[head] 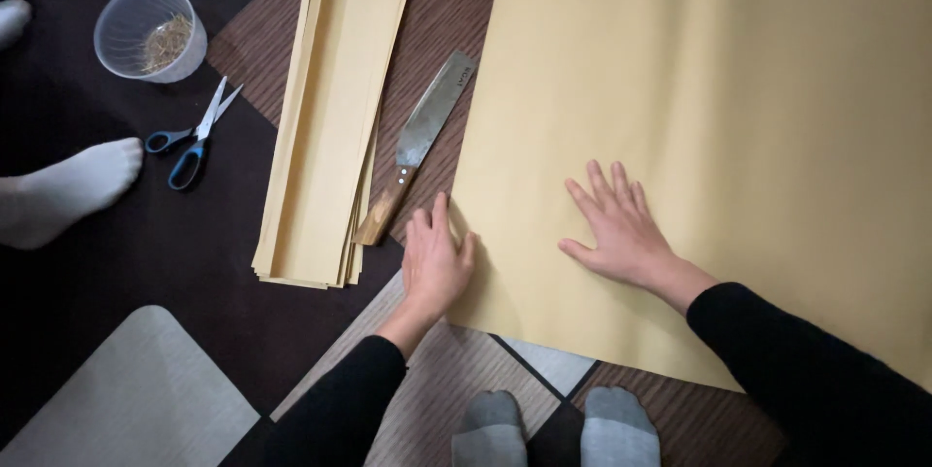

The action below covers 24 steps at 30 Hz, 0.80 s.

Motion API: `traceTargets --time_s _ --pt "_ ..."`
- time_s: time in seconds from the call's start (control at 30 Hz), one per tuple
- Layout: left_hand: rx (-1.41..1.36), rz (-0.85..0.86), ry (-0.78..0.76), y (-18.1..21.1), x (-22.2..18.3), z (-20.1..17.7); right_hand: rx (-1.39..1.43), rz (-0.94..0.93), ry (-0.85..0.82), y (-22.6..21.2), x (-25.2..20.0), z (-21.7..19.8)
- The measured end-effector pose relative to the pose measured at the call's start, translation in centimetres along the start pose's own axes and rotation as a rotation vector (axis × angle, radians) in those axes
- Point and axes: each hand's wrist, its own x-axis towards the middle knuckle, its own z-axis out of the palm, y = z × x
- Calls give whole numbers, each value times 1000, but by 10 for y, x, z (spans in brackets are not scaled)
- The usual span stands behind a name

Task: Cutting large sheets of yellow paper into strips using a knife

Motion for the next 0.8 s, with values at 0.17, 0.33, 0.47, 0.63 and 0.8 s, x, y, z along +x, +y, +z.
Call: traceTargets --time_s 0.17,0.33,0.47,0.63,0.8 --pt "-161 -27 -28 -4 8 3 -72 -17 -4 2 2 -2" --pt "-144 77 -83 14 -7 -22 -70 -42 -3 4 8 -4" --pt "-5 242 -133 45 -20 -39 -109 -50 43 3 15 -7" --pt "109 333 -232 82 -24 -38 -95 -22 99 7 32 -3" --pt "161 430 -206 109 -30 -18 552 207 113 -33 22 -22"
